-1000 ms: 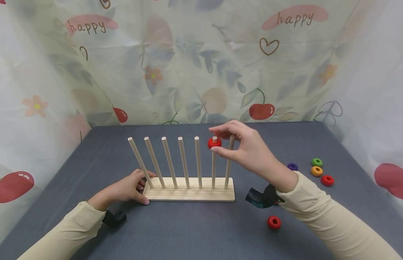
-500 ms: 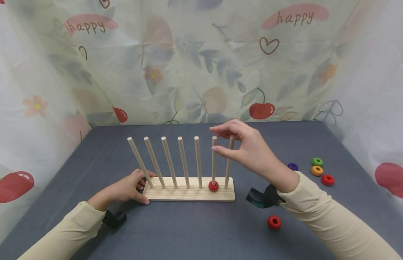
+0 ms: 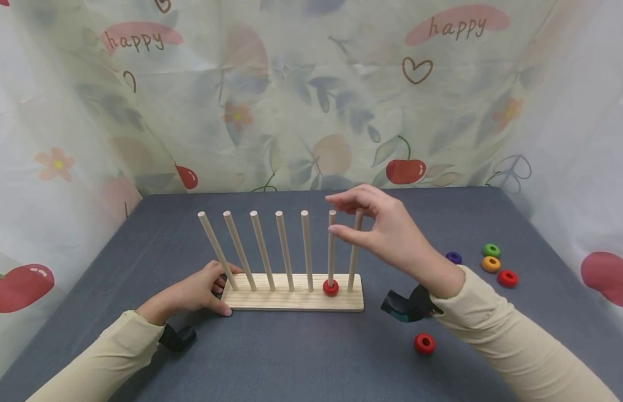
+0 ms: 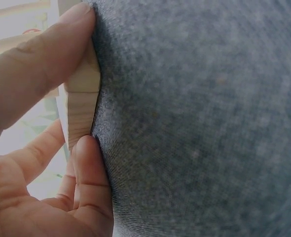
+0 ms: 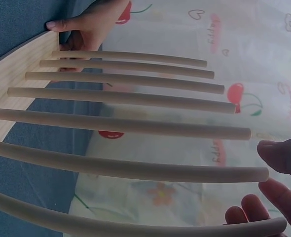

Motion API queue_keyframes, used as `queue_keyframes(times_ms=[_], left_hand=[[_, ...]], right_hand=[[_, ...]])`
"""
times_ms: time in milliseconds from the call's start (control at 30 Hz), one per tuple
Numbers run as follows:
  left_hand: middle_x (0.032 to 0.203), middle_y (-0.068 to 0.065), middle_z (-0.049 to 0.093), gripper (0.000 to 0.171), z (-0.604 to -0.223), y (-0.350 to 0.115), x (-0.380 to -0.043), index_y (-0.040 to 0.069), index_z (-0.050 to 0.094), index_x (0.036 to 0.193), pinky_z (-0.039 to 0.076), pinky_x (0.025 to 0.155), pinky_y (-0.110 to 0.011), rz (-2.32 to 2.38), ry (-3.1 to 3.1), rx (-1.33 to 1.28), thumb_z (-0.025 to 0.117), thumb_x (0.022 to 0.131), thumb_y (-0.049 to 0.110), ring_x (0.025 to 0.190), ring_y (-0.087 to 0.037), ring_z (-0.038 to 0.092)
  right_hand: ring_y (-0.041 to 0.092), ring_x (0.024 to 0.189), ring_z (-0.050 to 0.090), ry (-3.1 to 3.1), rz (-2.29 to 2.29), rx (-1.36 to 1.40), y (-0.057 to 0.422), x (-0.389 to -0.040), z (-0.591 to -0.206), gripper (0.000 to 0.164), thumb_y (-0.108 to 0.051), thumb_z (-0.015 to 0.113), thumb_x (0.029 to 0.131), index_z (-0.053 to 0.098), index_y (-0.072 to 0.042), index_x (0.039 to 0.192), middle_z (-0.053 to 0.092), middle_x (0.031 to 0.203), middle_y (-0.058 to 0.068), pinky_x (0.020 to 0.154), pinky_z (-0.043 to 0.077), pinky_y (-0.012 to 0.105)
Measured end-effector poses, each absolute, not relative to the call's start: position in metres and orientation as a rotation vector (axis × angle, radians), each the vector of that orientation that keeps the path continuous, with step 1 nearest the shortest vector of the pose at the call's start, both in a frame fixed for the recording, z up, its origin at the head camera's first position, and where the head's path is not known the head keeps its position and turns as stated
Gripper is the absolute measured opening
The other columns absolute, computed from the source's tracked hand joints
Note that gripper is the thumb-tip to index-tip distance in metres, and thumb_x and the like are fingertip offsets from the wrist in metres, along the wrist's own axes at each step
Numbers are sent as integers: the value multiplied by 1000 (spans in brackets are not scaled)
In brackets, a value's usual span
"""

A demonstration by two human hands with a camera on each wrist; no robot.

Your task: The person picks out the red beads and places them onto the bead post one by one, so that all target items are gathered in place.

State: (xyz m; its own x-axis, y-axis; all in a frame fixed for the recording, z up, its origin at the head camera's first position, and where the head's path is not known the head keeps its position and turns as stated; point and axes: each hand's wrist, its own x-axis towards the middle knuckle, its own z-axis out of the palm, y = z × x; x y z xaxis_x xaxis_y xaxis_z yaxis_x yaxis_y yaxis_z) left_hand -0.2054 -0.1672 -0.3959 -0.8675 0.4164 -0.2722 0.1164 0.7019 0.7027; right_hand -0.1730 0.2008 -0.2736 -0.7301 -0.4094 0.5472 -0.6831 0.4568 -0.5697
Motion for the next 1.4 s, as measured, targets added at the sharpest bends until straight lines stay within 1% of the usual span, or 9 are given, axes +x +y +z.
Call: queue_keyframes(times_ms=[167, 300, 500, 600, 733, 933, 1133, 1267, 1400], left_hand=[[115, -17, 41, 77, -396, -167, -206, 6, 50, 134, 44, 90, -45, 984, 2506, 422, 88, 66, 6, 100, -26, 49], [114, -17, 41, 77, -396, -167, -206, 6, 51, 134, 44, 89, -45, 984, 2508, 426, 88, 66, 6, 100, -26, 49], [115, -17, 40, 76, -396, -168, -206, 5, 50, 133, 44, 90, -45, 1011, 2493, 414, 88, 67, 5, 102, -27, 50], [116, -18, 39, 76, -396, -169, -205, 5, 50, 133, 44, 90, -45, 1028, 2482, 412, 87, 67, 5, 102, -27, 51], [117, -18, 39, 75, -397, -169, -205, 4, 50, 133, 44, 90, -45, 1036, 2479, 416, 88, 67, 5, 102, -27, 51], [116, -17, 40, 76, -398, -169, -207, 4, 51, 132, 45, 91, -45, 1034, 2482, 414, 88, 66, 6, 103, -27, 52], [116, -17, 40, 75, -400, -169, -207, 4, 51, 132, 45, 91, -46, 1022, 2494, 420, 88, 67, 5, 103, -27, 52], [115, -17, 40, 75, -399, -169, -207, 4, 51, 132, 45, 91, -45, 1034, 2488, 419, 88, 67, 4, 103, -27, 52], [115, -17, 40, 75, -398, -168, -206, 3, 51, 131, 45, 91, -45, 1048, 2480, 416, 88, 66, 4, 103, -27, 52]], right_hand=[[4, 104, 61, -2368, 1155, 921, 203, -173, -271, 41, -2, 77, 80, 65, -9, 119, 62, 113, 0, 84, 46, 14], [3, 107, 61, -2365, 1172, 891, 205, -171, -267, 40, -1, 76, 80, 64, -6, 118, 63, 116, 4, 87, 46, 13], [3, 106, 61, -2345, 1266, 815, 209, -166, -258, 38, 2, 74, 82, 63, -3, 117, 62, 117, 1, 91, 45, 15], [4, 106, 62, -2316, 1310, 792, 212, -163, -254, 38, 4, 73, 82, 64, -6, 117, 62, 117, 0, 91, 46, 15], [8, 106, 63, -2266, 1370, 781, 217, -160, -252, 40, 9, 72, 80, 64, -6, 117, 63, 117, 1, 90, 47, 17], [9, 106, 63, -2215, 1413, 770, 228, -152, -254, 40, 13, 70, 79, 64, 0, 116, 63, 116, 5, 90, 47, 17], [8, 105, 64, -2199, 1428, 759, 237, -144, -257, 40, 16, 69, 78, 62, 3, 116, 63, 115, 7, 89, 47, 15], [8, 105, 64, -2181, 1472, 783, 242, -140, -262, 40, 19, 68, 78, 60, 8, 115, 64, 115, 5, 89, 46, 15], [7, 105, 64, -2192, 1463, 771, 246, -135, -268, 41, 20, 68, 77, 60, 8, 116, 65, 115, 2, 89, 46, 14]])
